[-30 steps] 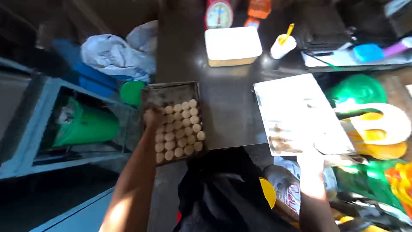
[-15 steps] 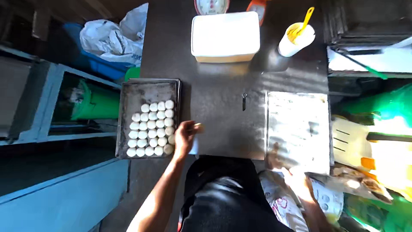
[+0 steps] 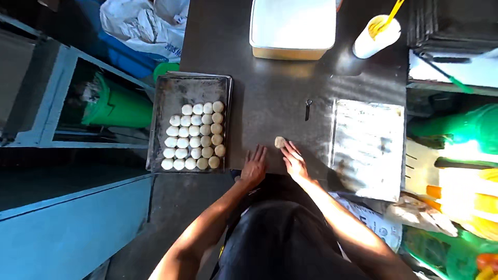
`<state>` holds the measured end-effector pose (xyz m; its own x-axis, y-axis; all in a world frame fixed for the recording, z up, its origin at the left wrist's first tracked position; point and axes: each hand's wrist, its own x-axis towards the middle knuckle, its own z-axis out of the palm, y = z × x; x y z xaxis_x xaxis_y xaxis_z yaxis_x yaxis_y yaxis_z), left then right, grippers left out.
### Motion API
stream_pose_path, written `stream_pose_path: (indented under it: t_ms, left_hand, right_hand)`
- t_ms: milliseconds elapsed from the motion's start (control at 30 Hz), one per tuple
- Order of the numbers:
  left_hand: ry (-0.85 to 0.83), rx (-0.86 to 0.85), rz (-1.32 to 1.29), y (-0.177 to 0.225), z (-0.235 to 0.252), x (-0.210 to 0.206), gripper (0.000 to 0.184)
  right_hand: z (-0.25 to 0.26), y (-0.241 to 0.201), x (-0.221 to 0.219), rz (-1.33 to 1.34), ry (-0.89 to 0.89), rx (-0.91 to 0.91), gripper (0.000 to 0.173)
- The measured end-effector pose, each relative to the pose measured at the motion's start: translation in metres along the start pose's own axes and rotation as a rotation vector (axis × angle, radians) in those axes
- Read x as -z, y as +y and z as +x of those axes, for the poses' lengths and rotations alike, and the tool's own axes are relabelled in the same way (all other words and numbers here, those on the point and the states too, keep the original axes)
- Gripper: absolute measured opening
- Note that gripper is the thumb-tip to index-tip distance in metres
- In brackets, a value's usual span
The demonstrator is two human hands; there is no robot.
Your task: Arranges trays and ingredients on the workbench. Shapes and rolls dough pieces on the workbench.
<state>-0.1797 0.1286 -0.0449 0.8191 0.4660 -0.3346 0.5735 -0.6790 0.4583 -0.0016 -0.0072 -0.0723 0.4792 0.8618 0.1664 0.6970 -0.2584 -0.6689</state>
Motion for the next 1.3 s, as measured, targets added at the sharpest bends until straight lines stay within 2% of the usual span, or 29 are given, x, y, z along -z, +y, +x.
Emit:
stream_pose_path:
  t_ms: [100, 167, 233, 333, 400, 500, 567, 667, 767, 867, 933, 967, 1067, 1100, 1167, 1233, 1300]
  left_hand:
    - [-0.040, -0.127, 0.102, 0.027, 0.013, -0.009, 0.053]
    - [-0.007, -0.198, 0.130, 0.038, 0.039, -0.024, 0.046]
    - [-0.017, -0.215, 0.132, 0.037, 0.053, -0.046, 0.050]
    - [-0.001, -0.208, 0.103, 0.023, 0.038, -0.078, 0.068]
    - [-0.018, -0.197, 0.105, 0.022, 0.026, -0.085, 0.072]
    - [0.028, -0.225, 0.086, 0.027, 0.029, -0.074, 0.070]
    - [0.052, -0.304, 0.077, 0.034, 0.037, -0.069, 0.067]
    - [-0.007, -0.384, 0.134, 0.041, 0.053, -0.077, 0.063]
    - [-0.009, -0.440, 0.171, 0.027, 0.058, -0.085, 0.068]
    - [0.031, -0.496, 0.182, 0.014, 0.058, -0.094, 0.077]
    - [0.052, -0.506, 0.180, 0.011, 0.057, -0.097, 0.080]
    - [0.069, -0.504, 0.172, 0.010, 0.058, -0.098, 0.081]
    - [0.092, -0.477, 0.169, 0.012, 0.060, -0.100, 0.082]
    - [0.091, -0.467, 0.165, 0.013, 0.059, -0.101, 0.082]
    - [0.096, -0.460, 0.159, 0.012, 0.058, -0.101, 0.081]
    - [0.100, -0.457, 0.144, 0.012, 0.057, -0.103, 0.081]
    - [0.107, -0.456, 0.130, 0.011, 0.059, -0.105, 0.081]
  right_hand:
    - [0.011, -0.014, 0.013, -0.088, 0.026, -0.114, 0.041]
    - [0.022, -0.006, -0.001, -0.103, -0.018, -0.090, 0.045]
    - [0.012, 0.015, -0.021, -0.233, -0.090, -0.029, 0.051]
    - [-0.011, 0.033, -0.020, -0.469, -0.286, 0.012, 0.075]
    - [-0.006, 0.027, -0.005, -0.394, -0.315, -0.005, 0.069]
    - [0.044, 0.016, 0.011, -0.173, -0.159, -0.027, 0.042]
    - [0.076, 0.014, 0.007, -0.111, -0.164, 0.000, 0.035]
    - [0.099, 0.017, -0.008, -0.244, -0.400, 0.077, 0.040]
    - [0.112, 0.012, -0.013, -0.310, -0.537, 0.088, 0.046]
    - [0.119, 0.019, -0.033, -0.417, -0.595, 0.229, 0.057]
    - [0.144, 0.024, -0.044, -0.442, -0.630, 0.332, 0.067]
    - [0.161, 0.025, -0.050, -0.440, -0.581, 0.365, 0.068]
    - [0.183, 0.032, -0.073, -0.461, -0.158, 0.414, 0.057]
    - [0.182, 0.035, -0.080, -0.483, -0.079, 0.426, 0.052]
    - [0.188, 0.036, -0.079, -0.510, -0.145, 0.469, 0.051]
    - [0.208, 0.039, -0.072, -0.521, -0.228, 0.492, 0.058]
    - [0.227, 0.041, -0.074, -0.561, -0.148, 0.418, 0.061]
